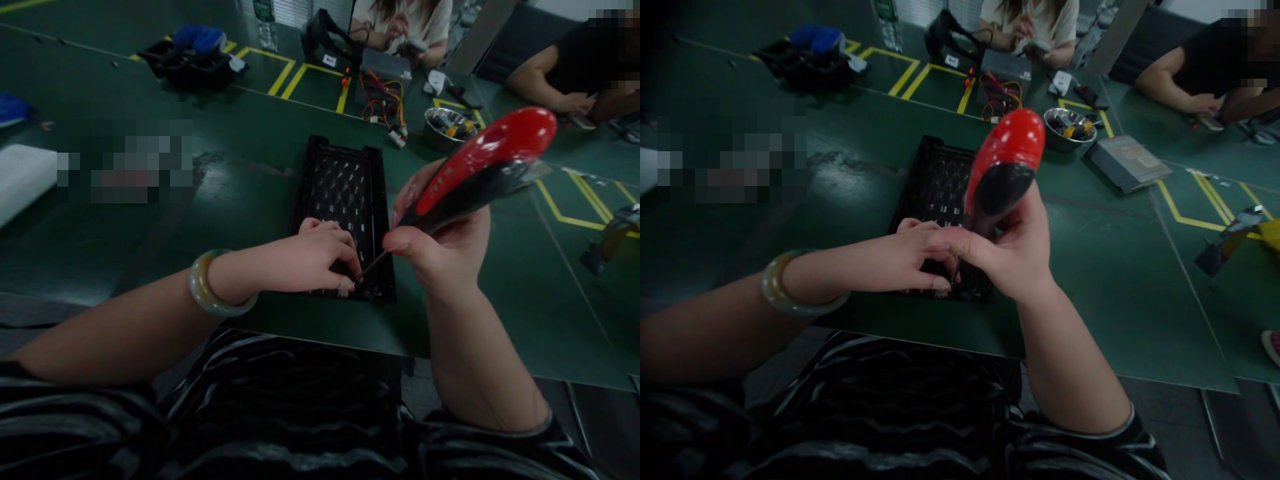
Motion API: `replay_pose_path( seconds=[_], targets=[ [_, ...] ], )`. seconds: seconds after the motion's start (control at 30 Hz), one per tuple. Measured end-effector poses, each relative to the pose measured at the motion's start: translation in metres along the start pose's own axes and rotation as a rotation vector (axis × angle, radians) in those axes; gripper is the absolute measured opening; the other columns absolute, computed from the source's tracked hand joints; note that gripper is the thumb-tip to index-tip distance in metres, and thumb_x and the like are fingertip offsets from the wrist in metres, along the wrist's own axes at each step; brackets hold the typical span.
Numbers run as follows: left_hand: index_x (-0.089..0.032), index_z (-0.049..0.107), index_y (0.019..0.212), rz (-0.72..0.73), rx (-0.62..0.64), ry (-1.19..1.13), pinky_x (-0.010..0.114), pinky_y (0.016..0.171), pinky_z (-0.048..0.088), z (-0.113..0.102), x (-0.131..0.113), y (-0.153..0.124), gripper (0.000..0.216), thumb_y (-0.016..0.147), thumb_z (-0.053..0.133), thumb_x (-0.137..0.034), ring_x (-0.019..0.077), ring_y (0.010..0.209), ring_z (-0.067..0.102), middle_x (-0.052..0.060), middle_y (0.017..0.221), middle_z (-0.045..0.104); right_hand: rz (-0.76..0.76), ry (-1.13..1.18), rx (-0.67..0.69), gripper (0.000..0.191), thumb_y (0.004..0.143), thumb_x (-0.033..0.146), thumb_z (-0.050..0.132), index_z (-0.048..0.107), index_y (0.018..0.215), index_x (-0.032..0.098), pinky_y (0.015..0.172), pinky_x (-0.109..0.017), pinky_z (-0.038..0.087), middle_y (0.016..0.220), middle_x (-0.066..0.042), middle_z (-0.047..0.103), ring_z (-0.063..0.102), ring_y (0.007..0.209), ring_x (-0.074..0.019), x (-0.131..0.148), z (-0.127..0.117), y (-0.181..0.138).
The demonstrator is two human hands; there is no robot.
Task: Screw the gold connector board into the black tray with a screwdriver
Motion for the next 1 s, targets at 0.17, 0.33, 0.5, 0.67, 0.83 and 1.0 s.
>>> replay_pose_path(
  seconds=[0.17,0.33,0.5,0.67,0.83,1.0],
  targets=[
    [-0.027,0.078,0.095,0.005,0.005,-0.002,0.038,0.094,0.023,-0.001,-0.003,0.001,0.021,0.089,0.068,-0.045,0.0246,0.115,0.052,-0.001,0.112,0.072,-0.05,-0.052,0.007,0.056,0.072,0.078,0.067,0.052,0.09,0.027,0.06,-0.035,0.056,0.08,0.001,0.056,0.059,0.066,-0.0161,-0.001,-0.001,0.001],
    [-0.028,0.078,0.095,0.003,0.009,-0.005,0.04,0.098,0.021,-0.001,-0.003,0.001,0.018,0.089,0.069,-0.042,0.0245,0.116,0.052,0.0,0.114,0.071,-0.16,0.15,0.034,0.036,0.093,0.062,0.043,0.054,0.089,0.028,0.049,-0.031,0.047,0.087,-0.003,0.054,0.055,0.062,-0.015,0.005,0.005,0.005],
    [-0.028,0.078,0.096,0.021,-0.007,-0.019,0.041,0.1,0.02,0.001,0.0,0.0,0.018,0.088,0.07,-0.043,0.0259,0.118,0.051,0.001,0.115,0.07,-0.262,0.004,-0.304,0.027,0.097,0.047,0.031,0.052,0.093,0.03,0.045,-0.026,0.037,0.087,-0.001,0.049,0.047,0.053,-0.0093,0.016,-0.009,0.006],
    [-0.032,0.077,0.105,0.014,-0.01,-0.034,0.04,0.1,0.021,0.002,0.002,0.0,0.024,0.086,0.071,-0.046,0.0258,0.12,0.051,0.0,0.116,0.07,-0.216,-0.151,-0.572,0.039,0.102,0.041,0.015,0.054,0.103,0.035,0.06,-0.03,0.051,0.092,0.0,0.048,0.062,0.07,-0.0116,0.016,-0.032,0.008],
    [-0.031,0.074,0.11,-0.051,-0.08,-0.025,0.039,0.102,0.022,-0.014,0.009,-0.003,0.031,0.09,0.062,-0.052,0.0245,0.119,0.053,-0.001,0.115,0.072,-0.278,0.073,-0.556,0.022,0.101,0.031,0.039,0.062,0.103,0.033,0.059,-0.021,0.051,0.104,0.0,0.057,0.067,0.091,-0.0123,-0.004,-0.032,0.013],
    [-0.03,0.07,0.117,-0.255,-0.287,0.069,0.046,0.105,0.025,-0.04,0.04,-0.008,0.033,0.094,0.055,-0.048,0.0283,0.12,0.053,0.001,0.121,0.07,-0.119,-0.27,0.034,0.036,0.085,0.015,0.066,0.062,0.119,0.029,0.11,-0.044,0.049,0.124,-0.004,0.065,0.06,0.123,-0.0217,-0.023,-0.002,0.017]
  ],
)
Point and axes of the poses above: each hand's wrist, its own y-axis towards the middle knuckle, its own z-axis out of the palm, x = y × z, the point moved 5 cm from there along y, towards the middle knuckle
